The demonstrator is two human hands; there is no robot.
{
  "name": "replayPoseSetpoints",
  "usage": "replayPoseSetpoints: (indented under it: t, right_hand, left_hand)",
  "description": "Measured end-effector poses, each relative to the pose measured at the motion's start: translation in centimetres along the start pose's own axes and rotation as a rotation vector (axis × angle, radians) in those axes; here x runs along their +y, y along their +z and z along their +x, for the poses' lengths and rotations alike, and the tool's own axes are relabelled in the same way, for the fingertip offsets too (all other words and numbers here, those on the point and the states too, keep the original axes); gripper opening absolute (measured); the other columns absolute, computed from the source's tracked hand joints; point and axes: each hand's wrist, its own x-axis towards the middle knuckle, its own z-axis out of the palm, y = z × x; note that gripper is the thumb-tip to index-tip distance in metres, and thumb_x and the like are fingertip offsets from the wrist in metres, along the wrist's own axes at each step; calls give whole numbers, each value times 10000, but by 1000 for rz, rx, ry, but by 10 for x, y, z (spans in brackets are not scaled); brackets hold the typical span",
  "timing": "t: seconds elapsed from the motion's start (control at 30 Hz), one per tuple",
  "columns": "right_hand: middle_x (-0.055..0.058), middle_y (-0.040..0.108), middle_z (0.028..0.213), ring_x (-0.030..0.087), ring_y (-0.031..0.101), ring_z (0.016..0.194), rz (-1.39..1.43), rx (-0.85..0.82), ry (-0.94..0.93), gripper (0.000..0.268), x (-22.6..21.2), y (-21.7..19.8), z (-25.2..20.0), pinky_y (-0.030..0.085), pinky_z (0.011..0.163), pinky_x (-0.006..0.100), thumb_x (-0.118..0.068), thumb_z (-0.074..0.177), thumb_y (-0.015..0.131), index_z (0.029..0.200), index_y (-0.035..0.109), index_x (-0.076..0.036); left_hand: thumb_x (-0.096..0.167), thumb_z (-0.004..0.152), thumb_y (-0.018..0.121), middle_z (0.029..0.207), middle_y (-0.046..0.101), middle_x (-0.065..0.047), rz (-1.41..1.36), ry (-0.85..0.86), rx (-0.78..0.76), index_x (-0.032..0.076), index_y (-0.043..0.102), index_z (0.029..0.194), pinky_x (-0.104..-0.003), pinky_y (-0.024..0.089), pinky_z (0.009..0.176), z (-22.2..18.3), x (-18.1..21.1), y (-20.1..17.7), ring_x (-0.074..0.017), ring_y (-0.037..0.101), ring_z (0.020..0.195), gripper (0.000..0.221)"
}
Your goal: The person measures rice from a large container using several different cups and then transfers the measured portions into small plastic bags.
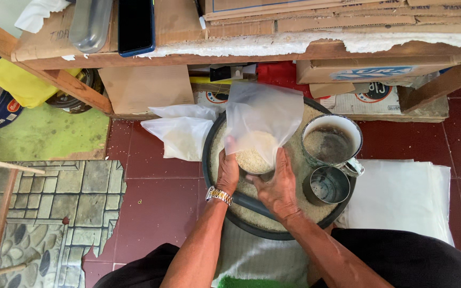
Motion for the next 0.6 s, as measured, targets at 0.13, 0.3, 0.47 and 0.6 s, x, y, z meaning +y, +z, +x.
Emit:
replayPoseSetpoints:
  t: [0.13,0.3,0.47,0.6]
  right_hand:
    - [409,459,1421,564,517,1295,-26,-78,-8,1084,-32,-48,16,437,1109,606,-239,660,959,1491,373,138]
    - [293,438,1512,446,469,1390,-135,-254,243,1240,-74,-128,48,437,1148,542,-286,606,984,1583,291,35]
    - [200,597,1425,268,586,1265,-206,-351,-25,1186,-106,-213,68,433,1080,364,-332,504,930,1524,435,18]
    - [100,674,1338,221,649,1157,-236,-491,139,1135,-103,-253,66,541,942,378,-244,475,907,1525,500,-99]
  left_hand:
    - [629,1033,374,1432,586,-257,-97,61,-39,15,603,1406,-443,295,1251,-12,41,12,-367,462,1425,754]
    - [526,1073,343,1373,584,-221,-258,265,-138,32,534,1453,-507,312,1216,-79,126,34,-353,532,1356,651]
    - [574,1084,152,1182,403,-153,-144,683,-181,35,394,1210,-410,295,1077,-146,165,35,-309,390,1147,604]
    - [620,1052,267,1427,508,-236,-172,620,-275,16,484,1401,-469,315,1198,-187,166,44,-378,441,1363,730]
